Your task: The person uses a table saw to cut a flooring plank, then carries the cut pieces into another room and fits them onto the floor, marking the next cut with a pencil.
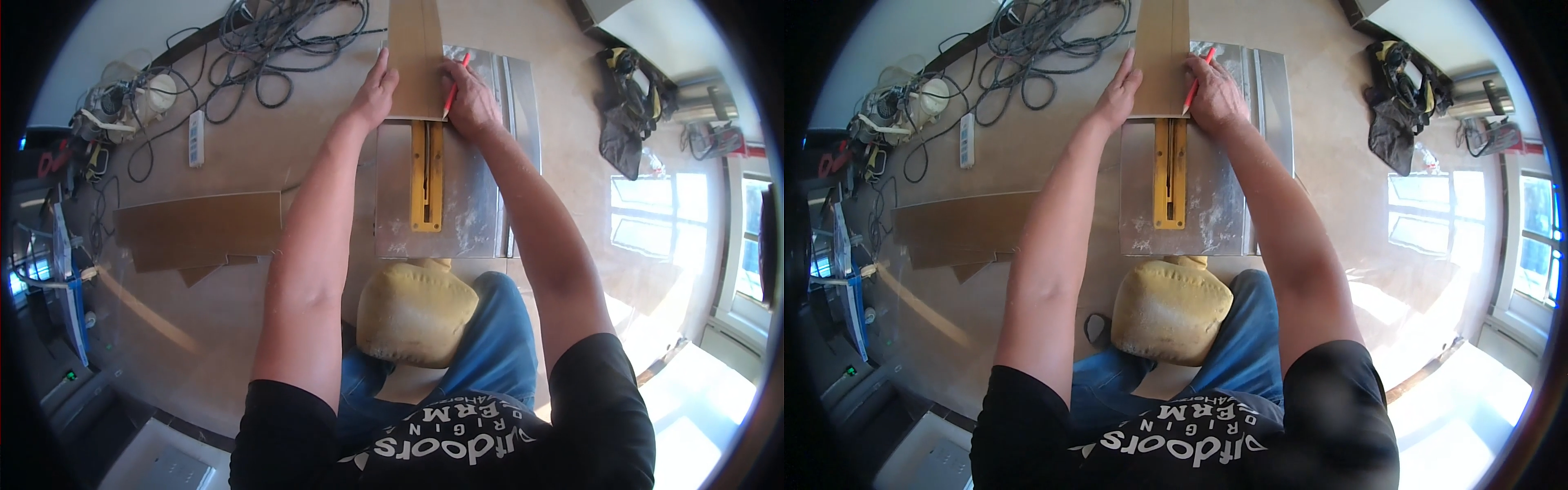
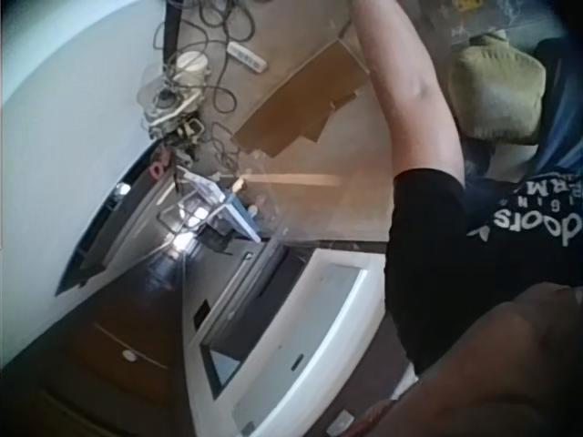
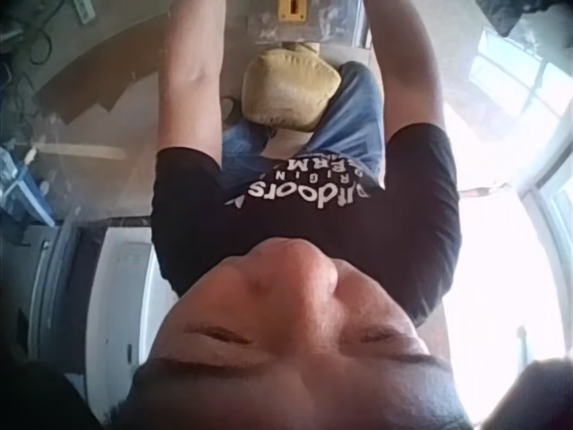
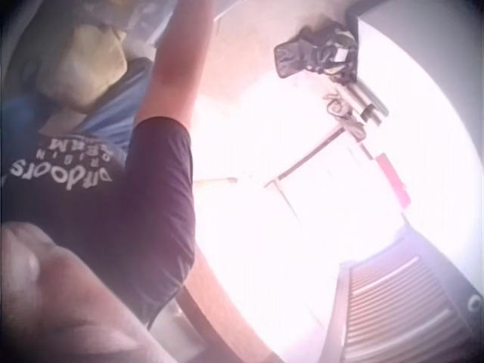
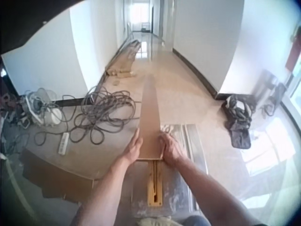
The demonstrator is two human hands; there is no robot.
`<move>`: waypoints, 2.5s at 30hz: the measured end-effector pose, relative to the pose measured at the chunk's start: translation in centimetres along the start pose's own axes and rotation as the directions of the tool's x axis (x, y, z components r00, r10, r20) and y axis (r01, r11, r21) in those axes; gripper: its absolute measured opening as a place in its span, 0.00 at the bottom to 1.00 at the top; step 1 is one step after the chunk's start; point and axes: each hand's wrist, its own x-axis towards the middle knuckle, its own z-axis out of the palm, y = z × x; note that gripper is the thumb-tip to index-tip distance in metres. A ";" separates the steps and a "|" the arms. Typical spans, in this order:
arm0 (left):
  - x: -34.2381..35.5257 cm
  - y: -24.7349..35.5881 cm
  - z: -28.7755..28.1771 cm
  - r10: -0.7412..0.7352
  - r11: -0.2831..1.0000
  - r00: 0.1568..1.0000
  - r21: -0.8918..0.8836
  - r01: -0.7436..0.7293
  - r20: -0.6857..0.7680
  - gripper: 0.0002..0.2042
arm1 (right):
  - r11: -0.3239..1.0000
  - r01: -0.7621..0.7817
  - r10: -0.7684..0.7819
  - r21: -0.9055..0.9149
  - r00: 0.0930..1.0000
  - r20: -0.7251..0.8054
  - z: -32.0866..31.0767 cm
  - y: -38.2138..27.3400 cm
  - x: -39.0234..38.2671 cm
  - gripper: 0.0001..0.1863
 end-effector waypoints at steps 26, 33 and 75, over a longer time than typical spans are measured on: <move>-0.4 0.3 -0.6 -0.010 0.991 1.000 0.136 0.008 0.013 0.32 | 1.000 0.016 -0.016 -0.013 1.000 0.009 0.3 -0.4 -0.8 0.18; -0.5 0.3 -0.6 -0.021 0.999 0.999 0.042 0.020 0.035 0.32 | 0.999 -0.040 0.041 -0.020 0.998 0.044 0.3 -0.2 -0.9 0.19; -1.6 0.4 -0.4 0.015 0.991 1.000 0.135 -0.017 0.013 0.33 | 1.000 -0.002 0.003 -0.027 1.000 0.026 0.0 -0.5 -1.9 0.17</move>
